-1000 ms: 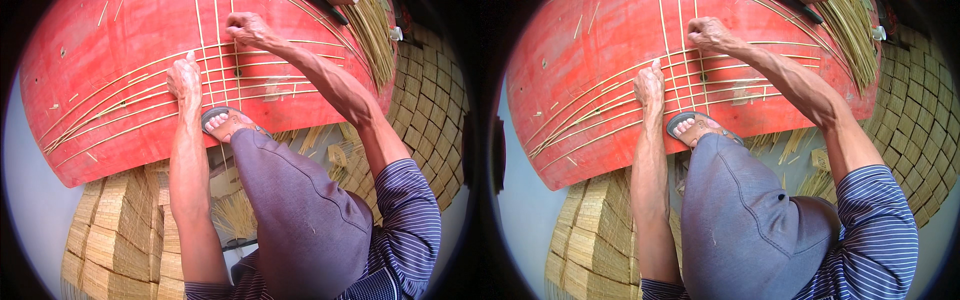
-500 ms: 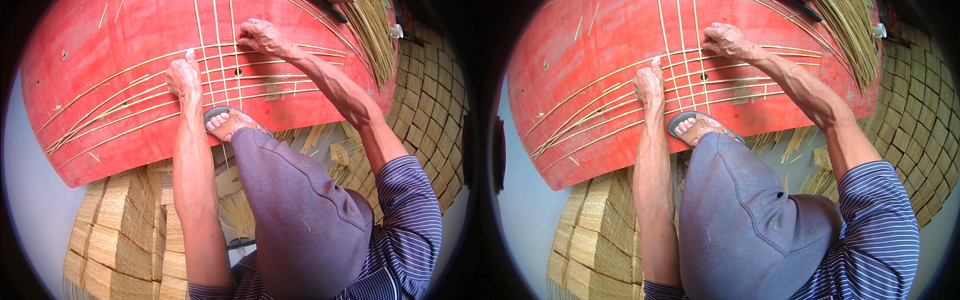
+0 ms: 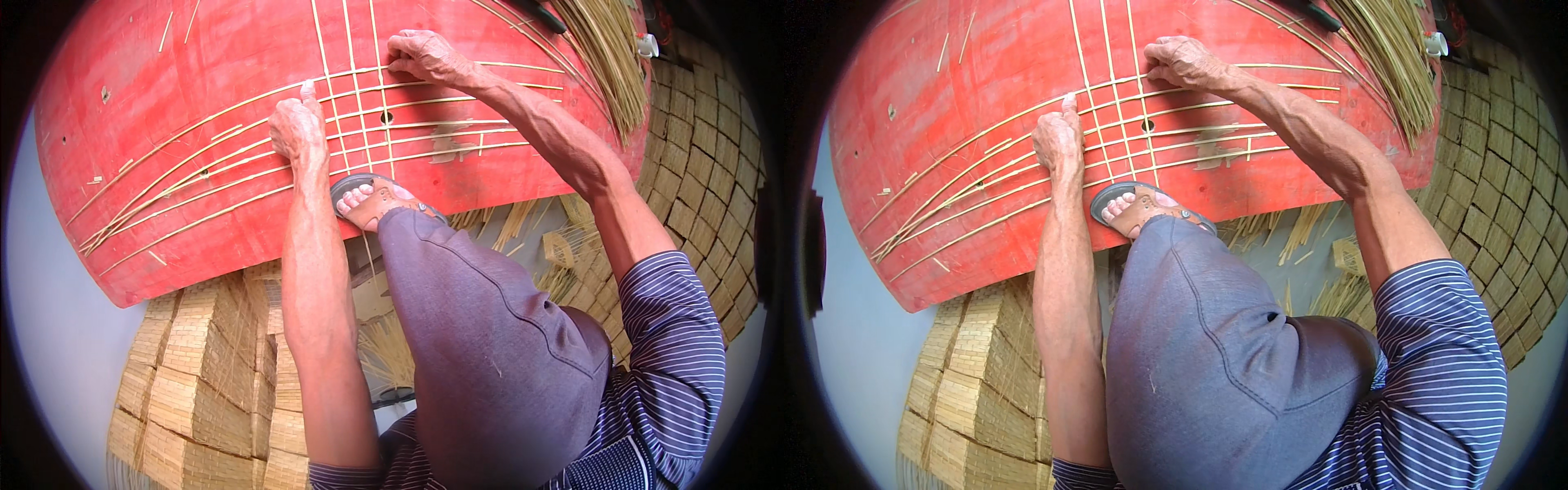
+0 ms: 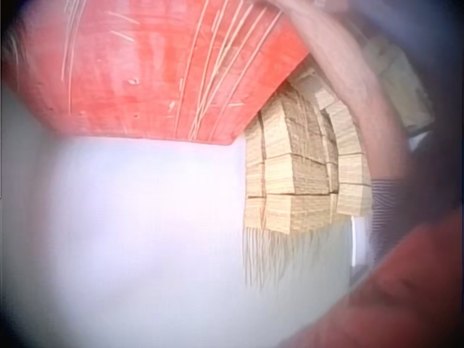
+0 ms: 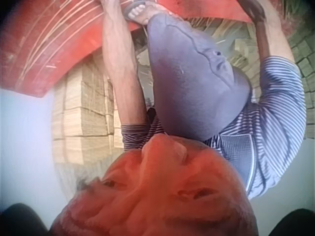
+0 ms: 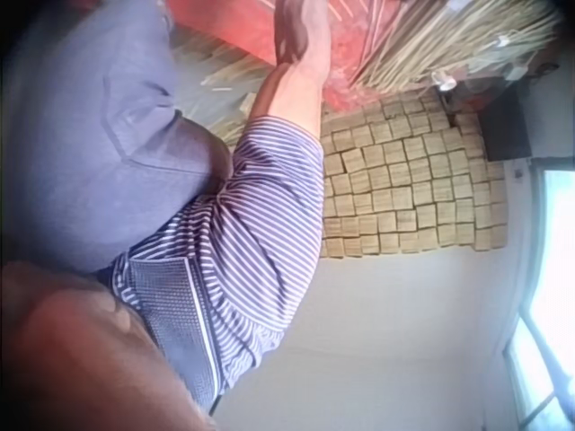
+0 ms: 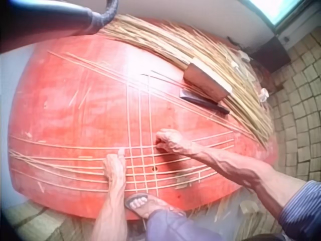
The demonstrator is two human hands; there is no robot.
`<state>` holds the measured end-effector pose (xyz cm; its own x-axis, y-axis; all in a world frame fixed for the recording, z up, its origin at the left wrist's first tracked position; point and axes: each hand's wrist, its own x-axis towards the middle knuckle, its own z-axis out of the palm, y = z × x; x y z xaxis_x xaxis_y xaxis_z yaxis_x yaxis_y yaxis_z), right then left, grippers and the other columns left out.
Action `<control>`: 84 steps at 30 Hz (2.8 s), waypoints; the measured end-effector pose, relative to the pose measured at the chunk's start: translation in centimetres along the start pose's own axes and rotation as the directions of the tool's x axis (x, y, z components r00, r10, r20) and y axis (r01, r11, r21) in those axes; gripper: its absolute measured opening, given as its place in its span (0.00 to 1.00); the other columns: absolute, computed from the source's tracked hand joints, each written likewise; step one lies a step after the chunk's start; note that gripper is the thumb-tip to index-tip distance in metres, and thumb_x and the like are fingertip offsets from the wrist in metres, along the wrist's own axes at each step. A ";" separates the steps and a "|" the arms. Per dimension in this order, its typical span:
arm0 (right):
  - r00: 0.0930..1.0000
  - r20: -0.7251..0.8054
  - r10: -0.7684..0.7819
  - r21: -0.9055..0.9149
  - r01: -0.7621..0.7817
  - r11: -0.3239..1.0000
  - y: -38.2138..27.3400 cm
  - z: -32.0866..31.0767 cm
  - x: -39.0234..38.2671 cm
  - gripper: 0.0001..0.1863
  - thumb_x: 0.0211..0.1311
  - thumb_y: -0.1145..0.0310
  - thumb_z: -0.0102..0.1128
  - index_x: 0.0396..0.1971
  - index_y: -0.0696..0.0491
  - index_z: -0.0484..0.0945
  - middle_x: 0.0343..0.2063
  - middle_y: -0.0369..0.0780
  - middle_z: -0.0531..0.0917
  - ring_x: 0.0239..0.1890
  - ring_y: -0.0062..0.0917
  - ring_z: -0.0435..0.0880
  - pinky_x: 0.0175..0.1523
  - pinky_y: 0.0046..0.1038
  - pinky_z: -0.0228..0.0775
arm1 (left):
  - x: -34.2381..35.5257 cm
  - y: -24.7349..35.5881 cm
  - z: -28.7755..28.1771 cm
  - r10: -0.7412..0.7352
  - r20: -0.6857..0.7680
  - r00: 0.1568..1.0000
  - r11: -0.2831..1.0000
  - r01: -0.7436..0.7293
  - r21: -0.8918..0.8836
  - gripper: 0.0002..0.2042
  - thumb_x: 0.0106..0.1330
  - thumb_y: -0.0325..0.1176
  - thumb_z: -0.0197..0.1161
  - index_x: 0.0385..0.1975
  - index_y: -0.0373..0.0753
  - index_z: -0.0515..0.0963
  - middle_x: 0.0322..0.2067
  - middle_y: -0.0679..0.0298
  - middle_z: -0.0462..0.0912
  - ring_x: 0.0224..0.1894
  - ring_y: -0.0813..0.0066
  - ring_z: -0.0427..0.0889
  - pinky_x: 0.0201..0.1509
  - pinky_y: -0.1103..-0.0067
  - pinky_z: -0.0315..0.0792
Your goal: The person weaves thin bamboo strips by hand on a large red curved surface. They repeatedly interlace horizontal and vertical strips to form a grid pattern, using their hands to pull and align the material.
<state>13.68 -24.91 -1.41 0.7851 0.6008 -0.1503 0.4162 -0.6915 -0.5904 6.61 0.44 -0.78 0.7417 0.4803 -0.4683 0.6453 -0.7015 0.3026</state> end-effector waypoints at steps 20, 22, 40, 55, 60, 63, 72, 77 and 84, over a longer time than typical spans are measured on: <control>0.993 0.119 -0.020 -0.141 0.037 0.989 -1.2 -0.6 -1.0 0.26 0.52 0.58 0.74 0.44 0.56 0.71 0.39 0.45 0.75 0.47 0.44 0.76 0.51 0.41 0.71 | -0.2 -2.1 -2.0 0.193 0.329 0.925 0.877 -0.012 -0.480 0.15 0.63 0.40 0.68 0.21 0.34 0.82 0.14 0.63 0.80 0.15 0.81 0.78 0.21 0.78 0.70; 0.994 0.111 -0.017 -0.129 0.031 0.991 -1.2 -0.6 -1.1 0.26 0.52 0.58 0.74 0.44 0.56 0.72 0.39 0.45 0.75 0.47 0.44 0.76 0.51 0.41 0.71 | -0.8 -1.9 -1.9 0.203 0.275 0.940 0.877 -0.049 -0.479 0.15 0.63 0.40 0.68 0.20 0.35 0.81 0.14 0.65 0.80 0.15 0.82 0.77 0.20 0.79 0.70; 0.996 0.088 -0.006 -0.103 0.015 0.995 -0.8 0.1 -1.0 0.24 0.51 0.61 0.74 0.43 0.54 0.72 0.39 0.45 0.75 0.46 0.43 0.76 0.51 0.41 0.71 | -0.9 -2.6 1.6 0.341 -0.150 0.928 0.934 -0.352 -0.058 0.23 0.63 0.53 0.67 0.23 0.35 0.82 0.21 0.48 0.81 0.26 0.48 0.82 0.33 0.61 0.73; 0.966 -0.146 0.215 -0.112 -0.232 0.966 -3.5 -2.5 -8.3 0.16 0.60 0.66 0.65 0.39 0.58 0.69 0.34 0.52 0.76 0.35 0.49 0.78 0.36 0.44 0.70 | -2.2 -1.9 -0.3 0.314 -0.072 0.947 0.919 -0.322 -0.229 0.21 0.64 0.48 0.66 0.22 0.33 0.80 0.21 0.44 0.80 0.29 0.41 0.81 0.31 0.57 0.70; 0.887 -0.002 0.462 0.027 -0.462 0.887 -2.0 0.2 -17.7 0.08 0.59 0.75 0.54 0.31 0.61 0.65 0.17 0.55 0.74 0.25 0.55 0.78 0.30 0.50 0.69 | -0.7 -2.9 2.3 0.329 -0.003 0.944 0.906 -0.316 -0.280 0.19 0.67 0.45 0.65 0.23 0.33 0.79 0.17 0.53 0.80 0.19 0.59 0.81 0.24 0.66 0.72; 0.934 -0.075 0.350 0.121 -0.340 0.932 -1.4 2.5 -18.6 0.03 0.58 0.80 0.47 0.32 0.60 0.65 0.21 0.56 0.74 0.28 0.56 0.77 0.32 0.50 0.68 | 0.2 -4.5 1.8 0.343 0.034 0.939 0.880 -0.308 -0.361 0.18 0.68 0.44 0.64 0.26 0.32 0.79 0.16 0.60 0.79 0.16 0.72 0.79 0.21 0.73 0.72; 0.920 -0.028 0.391 0.108 -0.386 0.916 0.4 1.2 -19.0 0.03 0.61 0.78 0.44 0.32 0.61 0.66 0.21 0.55 0.73 0.28 0.55 0.76 0.34 0.48 0.67 | -0.4 -2.4 -0.5 0.421 0.188 0.887 0.839 -0.302 -0.453 0.16 0.70 0.38 0.56 0.24 0.31 0.77 0.16 0.54 0.80 0.19 0.62 0.82 0.25 0.66 0.74; 0.852 0.132 0.507 0.072 -0.519 0.852 -1.1 0.5 -19.9 0.06 0.61 0.74 0.47 0.32 0.62 0.69 0.22 0.56 0.75 0.29 0.54 0.78 0.34 0.48 0.69 | -1.5 -2.6 -1.8 0.353 0.228 0.907 0.855 -0.215 -0.472 0.15 0.69 0.35 0.58 0.23 0.31 0.75 0.16 0.56 0.78 0.17 0.68 0.79 0.22 0.69 0.72; 0.785 0.312 0.535 0.031 -0.571 0.820 -1.3 0.2 -19.5 0.10 0.62 0.69 0.51 0.30 0.63 0.72 0.24 0.56 0.78 0.30 0.52 0.80 0.35 0.47 0.71 | 0.2 -5.0 0.8 0.324 0.165 0.931 0.892 -0.244 -0.380 0.14 0.66 0.36 0.62 0.25 0.31 0.74 0.21 0.46 0.78 0.27 0.47 0.81 0.31 0.61 0.72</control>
<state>-2.27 -35.67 2.11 0.6958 0.2273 -0.6813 -0.1212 -0.8978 -0.4233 3.42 3.60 -3.06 0.8701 0.1330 -0.4747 0.4646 -0.5430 0.6995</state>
